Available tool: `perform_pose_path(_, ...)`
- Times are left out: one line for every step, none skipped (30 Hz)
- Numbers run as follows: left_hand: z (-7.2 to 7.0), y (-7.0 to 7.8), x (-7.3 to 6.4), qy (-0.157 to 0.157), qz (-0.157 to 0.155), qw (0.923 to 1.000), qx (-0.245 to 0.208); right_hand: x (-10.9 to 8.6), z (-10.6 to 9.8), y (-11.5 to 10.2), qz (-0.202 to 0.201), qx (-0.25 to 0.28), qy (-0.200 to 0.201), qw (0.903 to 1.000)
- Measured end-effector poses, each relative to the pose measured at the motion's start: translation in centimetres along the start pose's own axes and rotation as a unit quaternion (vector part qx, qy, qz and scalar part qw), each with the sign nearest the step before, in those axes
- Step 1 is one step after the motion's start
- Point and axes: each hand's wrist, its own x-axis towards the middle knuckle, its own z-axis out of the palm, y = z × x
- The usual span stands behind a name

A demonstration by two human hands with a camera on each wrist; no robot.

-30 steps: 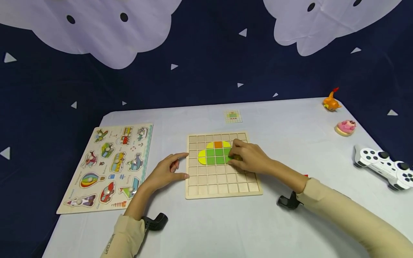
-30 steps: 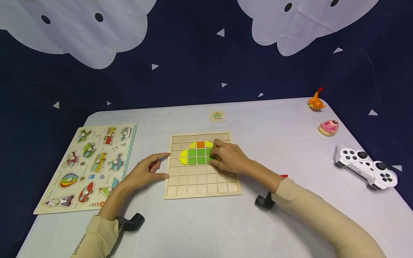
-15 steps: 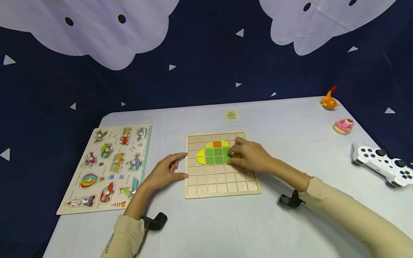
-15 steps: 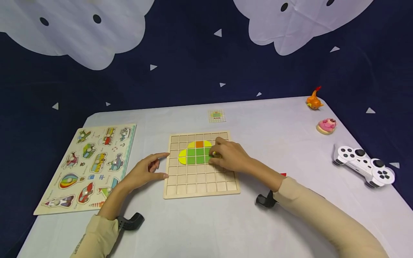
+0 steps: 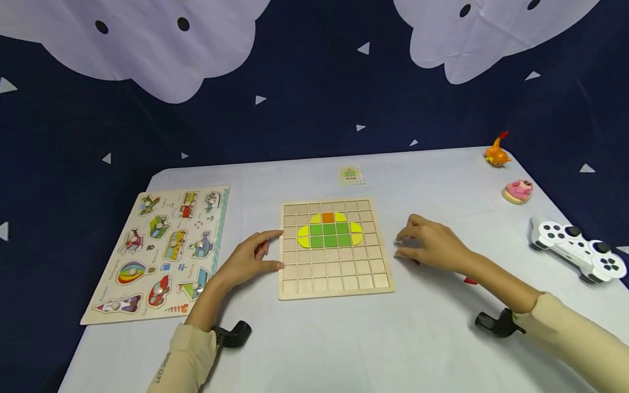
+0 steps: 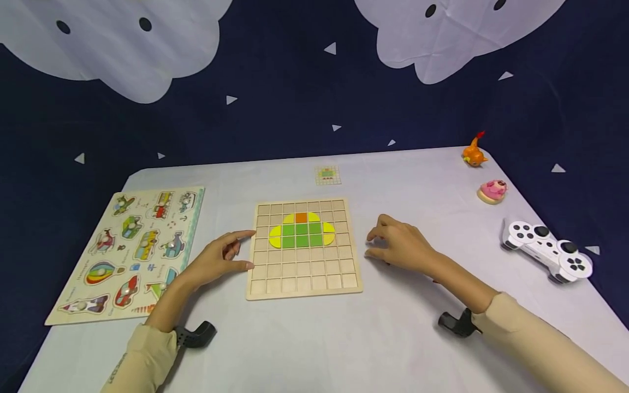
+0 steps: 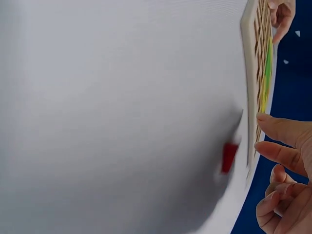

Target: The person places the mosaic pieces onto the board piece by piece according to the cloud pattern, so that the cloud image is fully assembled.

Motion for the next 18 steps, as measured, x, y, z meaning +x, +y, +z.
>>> perform_pose_path(0.0,0.0,0.0,0.000,0.000,1.0000,0.000,-0.4,-0.1,0.3,0.002,-0.003,0.002,1.0000)
perform_pose_path(0.0,0.0,0.0,-0.001,0.001,1.0000,0.000,-0.7,-0.1,0.5,0.004,-0.006,0.005,1.0000)
perform_pose_path(0.0,0.0,0.0,-0.002,0.001,1.0000,0.001,-1.1,-0.1,0.7,0.005,-0.009,0.010,0.9999)
perform_pose_path(0.0,0.0,0.1,-0.003,-0.001,1.0000,0.001,-1.4,-0.1,0.9,0.006,-0.012,0.013,0.9998)
perform_pose_path(0.0,0.0,0.1,-0.004,-0.001,1.0000,0.002,-1.7,-0.1,1.1,0.006,-0.015,0.017,0.9997)
perform_pose_path(0.0,0.0,0.1,-0.004,-0.001,1.0000,0.002,-2.0,0.0,1.3,0.005,-0.018,0.020,0.9996)
perform_pose_path(0.0,0.0,0.1,-0.004,-0.002,1.0000,0.002,-2.2,0.0,1.4,0.004,-0.020,0.024,0.9995)
perform_pose_path(0.0,0.0,0.1,-0.003,-0.003,1.0000,0.003,-2.4,0.1,1.5,0.003,-0.023,0.027,0.9994)
perform_pose_path(0.0,0.0,0.1,-0.002,-0.003,1.0000,0.003,-2.6,0.1,1.6,0.002,-0.027,0.029,0.9992)
perform_pose_path(0.0,0.0,0.1,-0.002,-0.004,1.0000,0.002,-2.7,0.2,1.8,0.001,-0.029,0.031,0.9991)
perform_pose_path(-0.1,0.0,0.0,-0.001,-0.004,1.0000,0.002,-2.8,0.2,1.8,0.001,-0.032,0.034,0.9989)
perform_pose_path(-0.1,0.0,0.0,0.000,-0.004,1.0000,0.002,-3.0,0.2,1.9,0.002,-0.035,0.037,0.9987)
perform_pose_path(-0.1,0.0,0.0,0.000,-0.004,1.0000,0.002,-3.1,0.2,2.0,0.003,-0.038,0.040,0.9985)
perform_pose_path(0.0,0.0,0.0,0.000,-0.005,1.0000,0.002,-3.2,0.3,2.0,0.005,-0.040,0.042,0.9983)
perform_pose_path(0.0,0.0,0.0,0.000,-0.005,1.0000,0.001,-3.2,0.2,2.1,0.007,-0.039,0.044,0.9982)
perform_pose_path(0.0,0.0,0.0,0.000,-0.006,1.0000,0.000,-3.3,0.2,2.2,0.007,-0.038,0.046,0.9982)
perform_pose_path(0.0,0.0,0.0,0.000,-0.006,1.0000,0.000,-3.4,0.2,2.3,0.009,-0.037,0.046,0.9982)
perform_pose_path(0.0,0.0,0.0,0.000,-0.006,1.0000,-0.001,-3.4,0.2,2.3,0.009,-0.035,0.046,0.9983)
